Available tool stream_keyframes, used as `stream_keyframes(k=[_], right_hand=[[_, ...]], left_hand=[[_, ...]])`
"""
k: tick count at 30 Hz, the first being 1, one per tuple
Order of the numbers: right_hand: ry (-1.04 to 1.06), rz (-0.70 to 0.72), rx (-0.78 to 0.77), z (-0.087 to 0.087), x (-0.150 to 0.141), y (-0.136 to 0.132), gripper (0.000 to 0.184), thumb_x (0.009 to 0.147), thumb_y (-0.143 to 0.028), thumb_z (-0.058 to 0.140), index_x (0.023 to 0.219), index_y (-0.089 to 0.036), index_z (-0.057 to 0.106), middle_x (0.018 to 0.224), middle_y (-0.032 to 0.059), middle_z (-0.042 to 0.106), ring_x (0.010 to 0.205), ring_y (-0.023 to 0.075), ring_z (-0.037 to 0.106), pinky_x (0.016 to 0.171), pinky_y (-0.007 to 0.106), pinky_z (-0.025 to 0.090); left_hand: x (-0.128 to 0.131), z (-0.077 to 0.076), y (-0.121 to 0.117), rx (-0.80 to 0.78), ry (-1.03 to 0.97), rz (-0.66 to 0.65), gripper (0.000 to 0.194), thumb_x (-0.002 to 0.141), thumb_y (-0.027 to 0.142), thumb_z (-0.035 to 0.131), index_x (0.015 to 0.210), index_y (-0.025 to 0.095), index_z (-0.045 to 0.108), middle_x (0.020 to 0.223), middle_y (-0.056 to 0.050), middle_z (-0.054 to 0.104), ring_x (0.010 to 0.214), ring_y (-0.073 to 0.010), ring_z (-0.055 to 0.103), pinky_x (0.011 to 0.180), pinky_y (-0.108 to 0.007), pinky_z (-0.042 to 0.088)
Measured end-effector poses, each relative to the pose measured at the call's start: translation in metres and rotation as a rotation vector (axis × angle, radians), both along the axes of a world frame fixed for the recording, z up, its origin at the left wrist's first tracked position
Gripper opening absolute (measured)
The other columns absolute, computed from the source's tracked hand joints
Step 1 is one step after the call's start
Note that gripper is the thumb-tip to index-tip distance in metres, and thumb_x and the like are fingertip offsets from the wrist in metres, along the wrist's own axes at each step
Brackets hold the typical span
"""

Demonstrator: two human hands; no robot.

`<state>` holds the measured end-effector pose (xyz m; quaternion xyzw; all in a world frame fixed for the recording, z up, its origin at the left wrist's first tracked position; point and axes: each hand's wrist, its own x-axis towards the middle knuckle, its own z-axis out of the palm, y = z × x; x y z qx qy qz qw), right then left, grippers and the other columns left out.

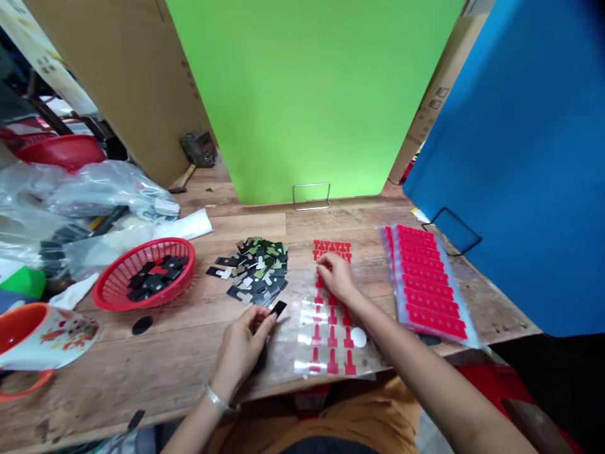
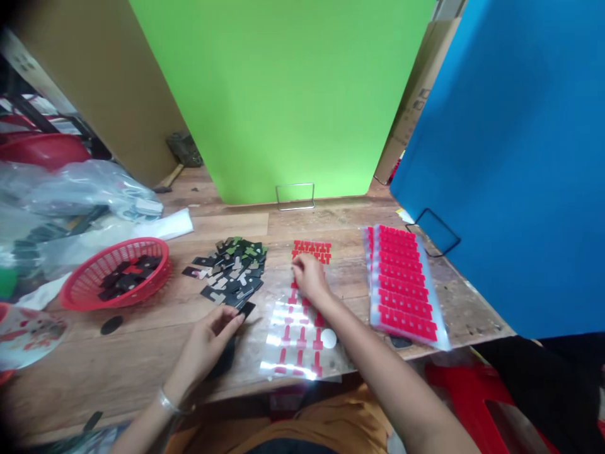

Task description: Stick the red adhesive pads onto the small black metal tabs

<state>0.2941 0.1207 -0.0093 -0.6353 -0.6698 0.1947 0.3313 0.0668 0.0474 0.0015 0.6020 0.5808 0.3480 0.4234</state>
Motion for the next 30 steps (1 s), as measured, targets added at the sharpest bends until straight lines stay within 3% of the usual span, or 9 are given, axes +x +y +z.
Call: stream_keyframes(k=[4, 10, 15, 20, 30], right_hand=[[-0.091, -0.14, -0.037, -0.007, 0.028, 0.04, 0.015, 0.076, -0.007, 0.048, 0.077, -0.013, 0.061, 0.083, 0.0072, 0.062, 0.08, 0.0168, 0.056, 0.075, 0.026, 0.041], [-0.203, -0.137, -0.194, -0.016, 0.031, 0.064, 0.009, 0.072, -0.011, 0.056, 0.069, -0.015, 0.063, 0.071, 0.0063, 0.064, 0.069, 0.0165, 0.058, 0.064, 0.023, 0.039], [-0.255, -0.134, -0.284, -0.012, 0.031, 0.073, 0.01, 0.07, -0.01, 0.057, 0.069, -0.014, 0.065, 0.066, 0.0059, 0.065, 0.063, 0.0156, 0.058, 0.059, 0.023, 0.038], [-0.283, -0.156, -0.202, -0.013, 0.028, 0.064, 0.015, 0.075, -0.013, 0.053, 0.082, -0.015, 0.066, 0.086, 0.0095, 0.066, 0.078, 0.0176, 0.058, 0.068, 0.024, 0.039], [-0.265, -0.209, -0.028, -0.025, 0.021, 0.053, 0.014, 0.074, -0.011, 0.049, 0.079, -0.015, 0.062, 0.089, 0.0099, 0.058, 0.086, 0.0212, 0.049, 0.077, 0.03, 0.037]], left_hand=[[0.02, 0.006, 0.025, -0.189, -0.373, 0.001, 0.028, 0.07, 0.041, 0.064, 0.08, 0.017, 0.052, 0.069, -0.003, 0.067, 0.066, -0.0155, 0.063, 0.066, -0.026, 0.048], [0.062, 0.004, 0.074, -0.294, -0.592, 0.043, 0.028, 0.063, 0.03, 0.073, 0.078, 0.012, 0.057, 0.066, -0.005, 0.068, 0.059, -0.0132, 0.063, 0.061, -0.024, 0.051], [0.1, -0.006, 0.113, -0.298, -0.645, 0.077, 0.013, 0.072, 0.02, 0.066, 0.075, 0.012, 0.055, 0.064, -0.003, 0.066, 0.055, -0.0086, 0.061, 0.058, -0.021, 0.052], [0.127, -0.018, 0.139, -0.314, -0.662, 0.101, 0.009, 0.074, 0.014, 0.062, 0.069, 0.011, 0.055, 0.058, -0.001, 0.062, 0.051, -0.0076, 0.059, 0.054, -0.019, 0.051], [0.131, -0.034, 0.155, -0.338, -0.691, 0.153, 0.015, 0.071, 0.01, 0.063, 0.059, 0.012, 0.054, 0.049, 0.001, 0.058, 0.047, -0.0069, 0.057, 0.055, -0.019, 0.05]])
